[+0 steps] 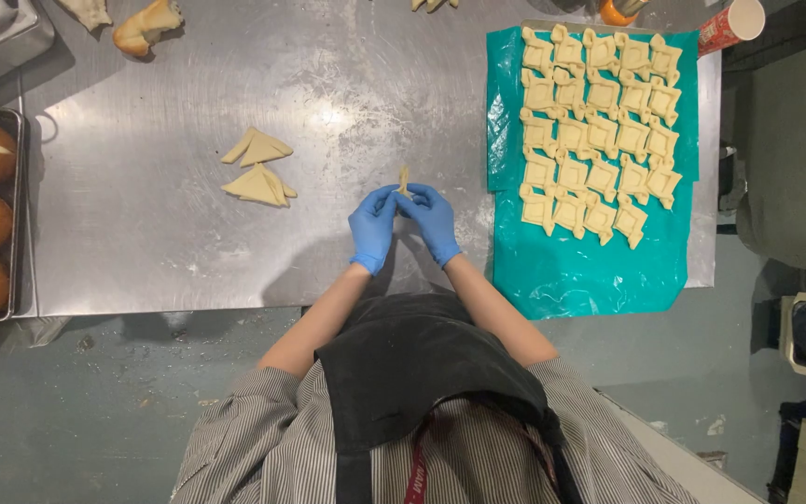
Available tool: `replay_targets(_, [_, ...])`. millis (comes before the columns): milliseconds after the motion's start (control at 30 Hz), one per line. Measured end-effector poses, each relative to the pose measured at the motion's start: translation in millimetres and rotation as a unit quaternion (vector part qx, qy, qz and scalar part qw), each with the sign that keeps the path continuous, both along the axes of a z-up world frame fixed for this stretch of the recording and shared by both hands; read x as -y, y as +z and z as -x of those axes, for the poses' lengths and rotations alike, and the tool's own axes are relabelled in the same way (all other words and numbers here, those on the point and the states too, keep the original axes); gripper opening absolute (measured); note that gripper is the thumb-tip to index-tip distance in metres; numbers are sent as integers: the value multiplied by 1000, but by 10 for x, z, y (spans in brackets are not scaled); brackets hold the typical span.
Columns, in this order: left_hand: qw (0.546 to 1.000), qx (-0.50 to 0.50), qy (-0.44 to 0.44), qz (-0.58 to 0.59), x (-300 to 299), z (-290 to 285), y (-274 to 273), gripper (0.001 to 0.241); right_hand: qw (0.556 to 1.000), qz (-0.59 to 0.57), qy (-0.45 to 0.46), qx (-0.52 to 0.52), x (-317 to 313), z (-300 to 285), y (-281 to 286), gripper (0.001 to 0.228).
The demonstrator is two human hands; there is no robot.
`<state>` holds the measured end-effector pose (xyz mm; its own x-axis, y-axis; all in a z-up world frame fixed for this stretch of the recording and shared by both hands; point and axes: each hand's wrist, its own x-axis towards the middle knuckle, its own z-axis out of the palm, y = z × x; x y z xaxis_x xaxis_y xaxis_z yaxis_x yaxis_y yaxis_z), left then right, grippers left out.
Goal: Folding square pieces of dough into triangular pastry shapes on a commercial kitchen workbench.
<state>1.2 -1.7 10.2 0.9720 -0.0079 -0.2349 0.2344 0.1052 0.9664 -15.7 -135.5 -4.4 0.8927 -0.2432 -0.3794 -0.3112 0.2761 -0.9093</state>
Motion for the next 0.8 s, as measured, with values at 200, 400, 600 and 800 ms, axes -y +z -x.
replay_targets(200, [988,-80,70,108,-68,-116,-1079,25,996,-48,-35,-59,90,28,-339,28])
replay_targets(400, [940,-227,125,221,-112,-171,-1241,29,991,-84,-28,-102,66,23,-700,32])
replay_targets(600, [982,-140,129,13,-131,-219,-1475,34,972,210,-34,-97,131,-42,-803,36])
replay_targets(800, [987,-136,62,-58,-177,-280,-1426,41,950,293,6,-110,205,-94,-852,43])
